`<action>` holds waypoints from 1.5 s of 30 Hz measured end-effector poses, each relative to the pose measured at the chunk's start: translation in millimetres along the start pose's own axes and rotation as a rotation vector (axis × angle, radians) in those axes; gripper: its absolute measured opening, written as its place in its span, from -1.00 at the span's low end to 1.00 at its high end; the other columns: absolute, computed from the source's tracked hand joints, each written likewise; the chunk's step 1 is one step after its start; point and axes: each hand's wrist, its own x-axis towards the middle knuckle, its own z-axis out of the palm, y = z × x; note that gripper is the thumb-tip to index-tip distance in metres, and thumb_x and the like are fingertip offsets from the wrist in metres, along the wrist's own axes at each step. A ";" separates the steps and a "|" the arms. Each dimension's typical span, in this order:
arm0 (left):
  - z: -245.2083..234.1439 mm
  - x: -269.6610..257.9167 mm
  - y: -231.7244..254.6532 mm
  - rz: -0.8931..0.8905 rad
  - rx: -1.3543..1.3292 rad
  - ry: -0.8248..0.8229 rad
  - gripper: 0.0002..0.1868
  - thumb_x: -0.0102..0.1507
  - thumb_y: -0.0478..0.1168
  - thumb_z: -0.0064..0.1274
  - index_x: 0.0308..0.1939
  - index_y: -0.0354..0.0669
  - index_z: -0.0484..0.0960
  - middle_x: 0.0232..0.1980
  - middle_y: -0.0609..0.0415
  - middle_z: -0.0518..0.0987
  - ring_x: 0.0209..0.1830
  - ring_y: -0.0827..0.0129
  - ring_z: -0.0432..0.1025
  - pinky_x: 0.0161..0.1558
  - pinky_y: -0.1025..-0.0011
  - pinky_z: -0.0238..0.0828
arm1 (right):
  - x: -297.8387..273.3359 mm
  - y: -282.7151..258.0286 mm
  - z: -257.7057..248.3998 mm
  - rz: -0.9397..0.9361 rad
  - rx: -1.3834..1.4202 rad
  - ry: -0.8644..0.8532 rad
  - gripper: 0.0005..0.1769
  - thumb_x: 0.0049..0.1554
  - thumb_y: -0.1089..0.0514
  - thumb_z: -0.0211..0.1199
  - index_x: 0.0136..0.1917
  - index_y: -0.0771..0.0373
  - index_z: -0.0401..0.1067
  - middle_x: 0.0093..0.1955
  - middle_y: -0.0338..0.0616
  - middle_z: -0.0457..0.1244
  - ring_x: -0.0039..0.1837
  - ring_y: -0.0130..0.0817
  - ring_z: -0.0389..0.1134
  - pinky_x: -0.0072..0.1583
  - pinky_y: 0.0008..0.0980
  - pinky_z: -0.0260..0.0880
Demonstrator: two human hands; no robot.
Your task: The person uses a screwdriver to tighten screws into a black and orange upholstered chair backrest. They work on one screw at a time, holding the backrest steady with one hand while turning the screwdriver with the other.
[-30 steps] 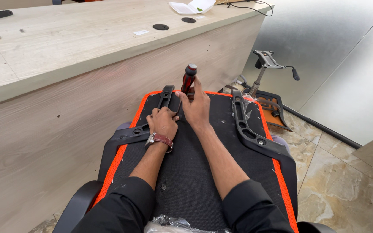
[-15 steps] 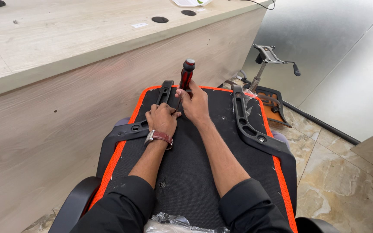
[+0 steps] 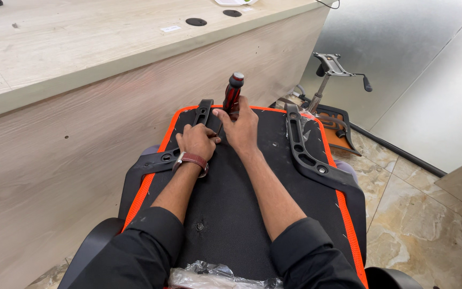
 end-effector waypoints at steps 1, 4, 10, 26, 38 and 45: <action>-1.9 2.3 -1.1 0.005 0.011 -0.015 -0.75 0.16 0.07 0.32 -0.18 0.13 0.83 -0.18 0.26 0.71 0.01 0.31 0.38 0.13 0.16 0.13 | 0.5 0.3 -0.4 0.025 0.003 -0.011 -0.54 0.09 0.10 0.50 0.09 0.38 0.35 -0.13 0.04 0.40 -0.11 -0.28 0.52 -0.05 -0.34 0.56; -5.7 8.4 -2.9 0.047 0.060 -0.049 -0.77 0.17 0.07 0.32 -0.17 0.18 0.84 -0.18 0.21 0.72 0.02 0.31 0.39 0.12 0.16 0.15 | 1.0 0.9 -0.6 0.049 0.060 -0.040 -0.53 0.10 0.10 0.45 0.14 0.39 0.36 -0.10 0.02 0.42 -0.12 -0.30 0.52 -0.08 -0.36 0.57; -11.2 11.4 -10.2 0.129 -0.023 -0.078 -0.74 0.09 0.11 0.35 -0.26 0.14 0.85 -0.22 0.32 0.72 0.01 0.32 0.35 0.16 0.17 0.09 | 5.9 -0.1 -2.9 0.144 0.004 -0.137 -0.60 0.15 0.17 0.38 0.20 0.37 0.40 -0.06 -0.01 0.44 -0.05 -0.36 0.50 0.00 -0.34 0.52; -5.5 18.5 -11.9 0.175 -0.017 -0.076 -0.71 0.11 0.10 0.37 -0.23 0.08 0.84 -0.20 0.22 0.71 0.05 0.25 0.36 0.17 0.12 0.14 | 0.6 -0.3 -0.8 0.117 0.023 -0.157 -0.71 0.20 0.22 0.30 0.17 0.32 0.38 -0.11 -0.01 0.44 -0.08 -0.34 0.53 -0.01 -0.31 0.53; -3.7 1.5 -6.2 0.149 0.000 0.022 -0.77 0.17 0.06 0.31 -0.24 0.07 0.85 -0.22 0.19 0.69 0.00 0.23 0.33 0.20 0.04 0.07 | 4.9 8.8 0.0 0.139 0.153 -0.169 -0.63 0.18 0.33 0.26 0.26 0.37 0.36 -0.17 -0.08 0.39 -0.20 -0.42 0.41 -0.13 -0.40 0.46; 7.4 -15.7 1.4 0.184 0.021 0.221 -0.83 0.21 -0.05 0.26 -0.21 0.03 0.84 -0.32 0.18 0.68 -0.05 0.24 0.33 0.24 -0.06 -0.04 | 2.3 10.5 0.1 0.092 0.107 -0.058 -0.63 0.15 0.21 0.40 0.17 0.38 0.39 -0.10 -0.07 0.42 -0.09 -0.40 0.52 -0.04 -0.40 0.59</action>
